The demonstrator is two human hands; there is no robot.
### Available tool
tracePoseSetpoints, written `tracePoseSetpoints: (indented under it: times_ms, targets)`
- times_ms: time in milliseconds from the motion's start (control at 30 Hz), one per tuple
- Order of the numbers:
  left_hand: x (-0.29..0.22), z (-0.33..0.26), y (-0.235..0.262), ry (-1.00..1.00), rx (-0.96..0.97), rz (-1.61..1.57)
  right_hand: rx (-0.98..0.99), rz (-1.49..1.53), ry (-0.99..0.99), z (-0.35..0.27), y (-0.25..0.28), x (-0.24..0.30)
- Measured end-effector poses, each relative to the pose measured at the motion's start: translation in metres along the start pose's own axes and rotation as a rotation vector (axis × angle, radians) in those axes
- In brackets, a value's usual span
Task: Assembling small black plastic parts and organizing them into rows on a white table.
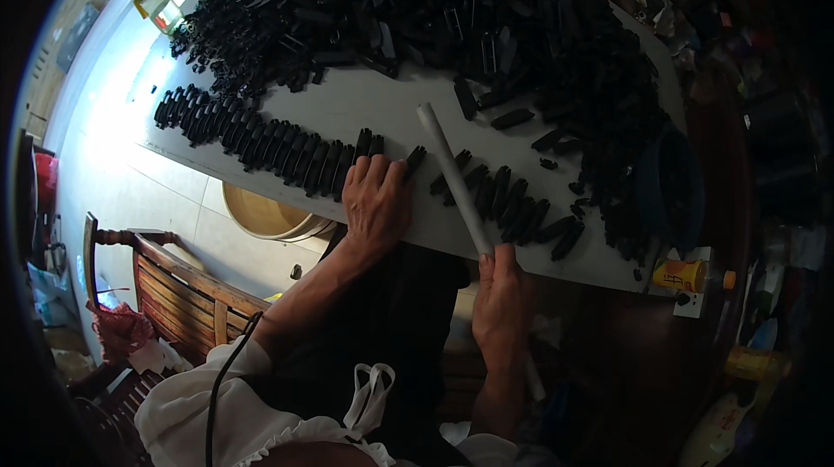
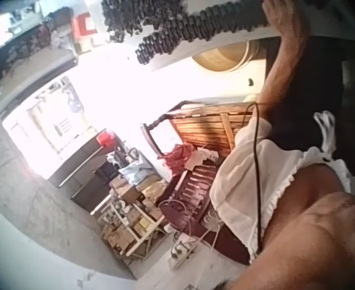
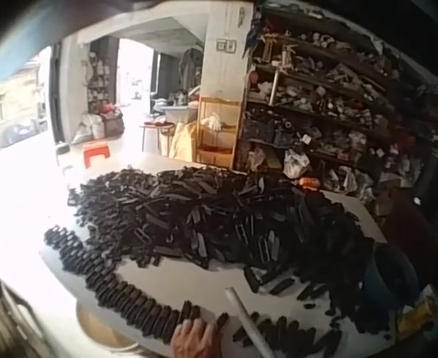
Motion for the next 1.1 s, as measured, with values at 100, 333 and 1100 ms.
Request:
tracePoseSetpoints:
  times_ms: [100,333,1100]
  targets:
    - [-0.006,0.001,0.005,-0.042,-0.082,-0.011,-0.136,-0.053,0.055,-0.005,0.007,0.009]
    - [0.001,-0.003,0.001,-0.005,-0.027,-0.051,0.144,-0.226,-0.056,0.005,-0.014,-0.003]
    - [0.011,-0.007,0.012,-0.031,-0.038,-0.042,0.045,-0.031,0.009,0.004,-0.012,0.009]
Point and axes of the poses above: each hand's wrist, its own z-axis towards the middle knuckle, its own y-axis out of the back of the hand, x = y × z, the point moved 9 cm from there along z, towards the middle knuckle, and after that the axes turned 1 degree about y, right-handed, at the moved point
